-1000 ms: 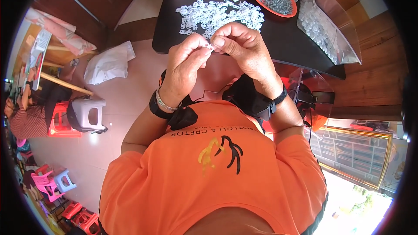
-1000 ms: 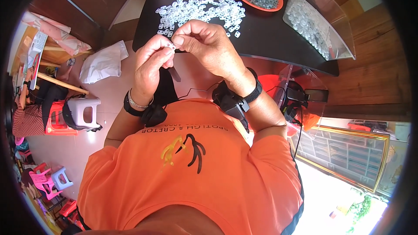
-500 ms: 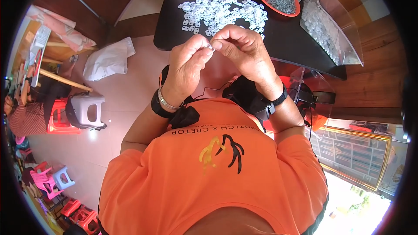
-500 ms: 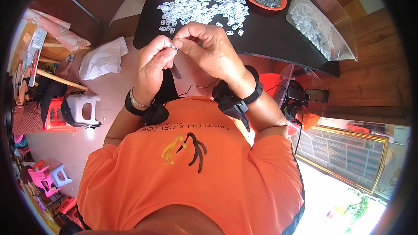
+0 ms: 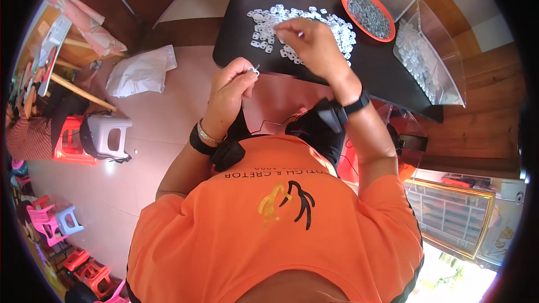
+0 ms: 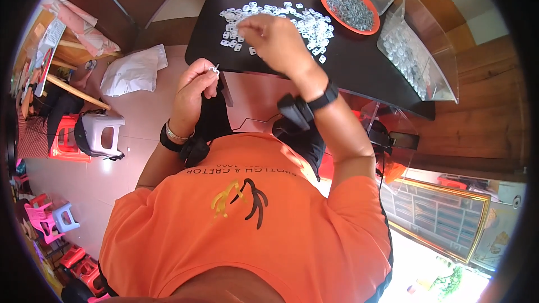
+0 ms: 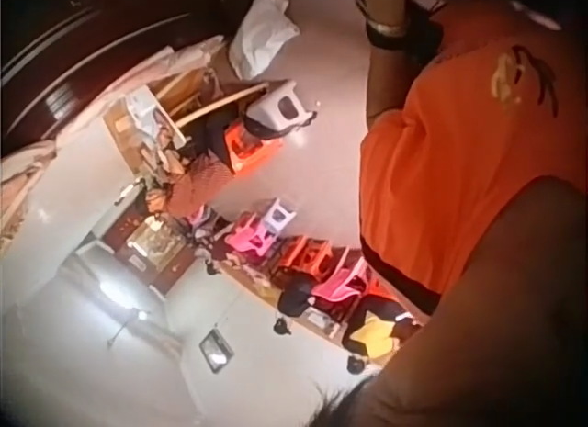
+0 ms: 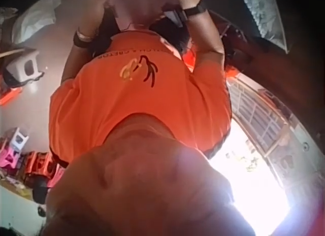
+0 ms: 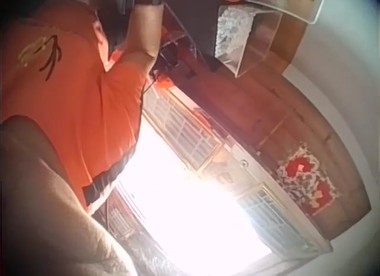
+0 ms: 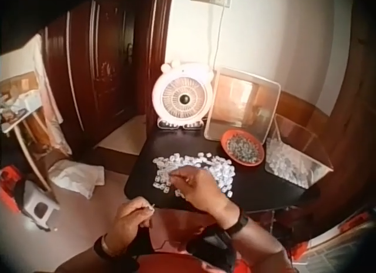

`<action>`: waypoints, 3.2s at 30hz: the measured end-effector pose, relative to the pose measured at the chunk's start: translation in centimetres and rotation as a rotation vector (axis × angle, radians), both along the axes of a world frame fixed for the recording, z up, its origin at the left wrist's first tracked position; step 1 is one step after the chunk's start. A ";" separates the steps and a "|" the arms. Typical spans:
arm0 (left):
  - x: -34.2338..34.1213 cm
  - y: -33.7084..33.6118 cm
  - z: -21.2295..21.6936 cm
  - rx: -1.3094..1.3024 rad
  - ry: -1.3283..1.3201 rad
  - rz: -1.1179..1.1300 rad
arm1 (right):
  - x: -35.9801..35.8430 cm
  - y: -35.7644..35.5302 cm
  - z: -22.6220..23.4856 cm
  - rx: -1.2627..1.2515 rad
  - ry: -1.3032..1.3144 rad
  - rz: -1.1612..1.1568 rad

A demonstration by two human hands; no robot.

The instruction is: The recorder is manually assembling hardware by inserting small metal rings into white plastic discs.

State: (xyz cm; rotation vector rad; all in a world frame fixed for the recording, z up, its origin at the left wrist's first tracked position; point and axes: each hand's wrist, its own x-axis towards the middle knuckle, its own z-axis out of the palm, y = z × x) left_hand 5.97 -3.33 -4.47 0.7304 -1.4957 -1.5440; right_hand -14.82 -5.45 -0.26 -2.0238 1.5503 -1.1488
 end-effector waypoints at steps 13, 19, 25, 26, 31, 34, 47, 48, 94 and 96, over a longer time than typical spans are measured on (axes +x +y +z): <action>2.6 -0.6 -0.1 0.062 0.060 0.104 | 1.3 -11.8 -0.7 0.076 0.851 0.070; 2.5 -0.7 0.0 0.078 0.070 0.091 | 0.0 -11.0 -0.1 0.064 0.822 0.049; 1.6 -0.9 0.3 0.037 0.072 0.047 | -2.8 -8.1 0.7 0.103 0.092 0.061; 1.5 -0.8 0.4 0.038 0.069 0.053 | -1.7 -6.1 2.1 0.195 -0.067 0.107; -0.3 -0.4 1.9 0.049 0.113 0.012 | -0.6 0.2 1.8 0.314 -0.570 0.267; -1.6 -0.3 2.1 -0.061 0.095 0.044 | -0.3 2.7 1.1 0.339 -0.655 0.260; -3.7 0.9 1.9 -0.536 -0.130 -0.069 | -1.1 7.0 0.2 0.298 -0.470 0.201; -3.7 1.0 2.1 -0.639 -0.179 -0.065 | -1.1 7.2 0.2 0.285 -0.436 0.202; -3.3 1.7 1.5 0.094 0.209 -0.059 | 0.7 7.9 -4.0 0.123 -0.765 0.152; -3.6 1.7 1.6 0.105 0.203 -0.059 | 0.6 7.9 -4.2 0.118 -0.757 0.144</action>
